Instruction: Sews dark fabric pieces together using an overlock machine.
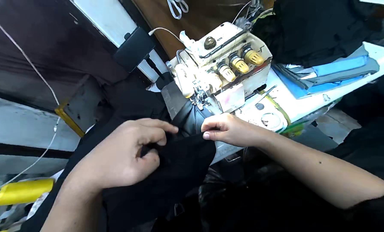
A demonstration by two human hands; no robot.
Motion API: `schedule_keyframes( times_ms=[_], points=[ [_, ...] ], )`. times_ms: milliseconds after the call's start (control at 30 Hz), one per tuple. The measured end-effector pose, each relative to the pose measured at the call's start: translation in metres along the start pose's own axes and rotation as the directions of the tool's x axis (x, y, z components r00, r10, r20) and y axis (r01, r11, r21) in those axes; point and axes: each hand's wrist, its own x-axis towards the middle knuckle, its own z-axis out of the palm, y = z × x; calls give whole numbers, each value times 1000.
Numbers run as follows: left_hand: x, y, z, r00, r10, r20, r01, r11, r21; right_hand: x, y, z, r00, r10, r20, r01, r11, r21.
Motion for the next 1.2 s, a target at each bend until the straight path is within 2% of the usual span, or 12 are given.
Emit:
schedule_keyframes(
  times_ms=[133,233,300,367,467,533,600,700,800,900,1000,1200],
  points=[
    [-5,-8,5,997,-73,15,74,996,-53,-1,5,2,999,-10,-38,11,999,31],
    [-6,-9,5,998,-63,12,64,992,-112,-2,8,5,998,-25,-52,28,998,57],
    [-8,-10,6,998,-54,-10,53,992,-112,-6,10,8,989,-119,-86,118,993,-14],
    [-10,-12,7,996,-87,-31,84,994,-74,-16,2,13,945,-294,-144,269,948,-169],
    [-17,-20,5,984,-163,-75,167,985,45,-48,-23,23,883,-453,-124,401,864,-303],
    [-21,-27,3,980,-179,-83,184,981,57,-59,-24,27,870,-491,-39,465,845,-263],
    [-18,-26,3,983,-157,-93,162,985,50,-49,-16,27,850,-522,-74,512,851,-117],
    [-3,-13,-3,993,-78,-91,84,995,60,-13,-7,29,862,-435,-259,443,896,-32],
    [4,-2,-9,996,-67,-65,77,982,173,5,5,45,915,-363,-178,351,931,-95],
    [-11,-9,-4,989,-129,-66,142,950,277,-14,9,46,889,-415,-193,395,909,-136],
    [-30,-18,15,982,-180,-53,188,961,203,-32,15,29,906,-361,-222,329,929,-170],
    [-36,-17,30,995,-80,-51,86,989,118,-28,30,44,890,-321,-322,213,920,-330]
  ],
)
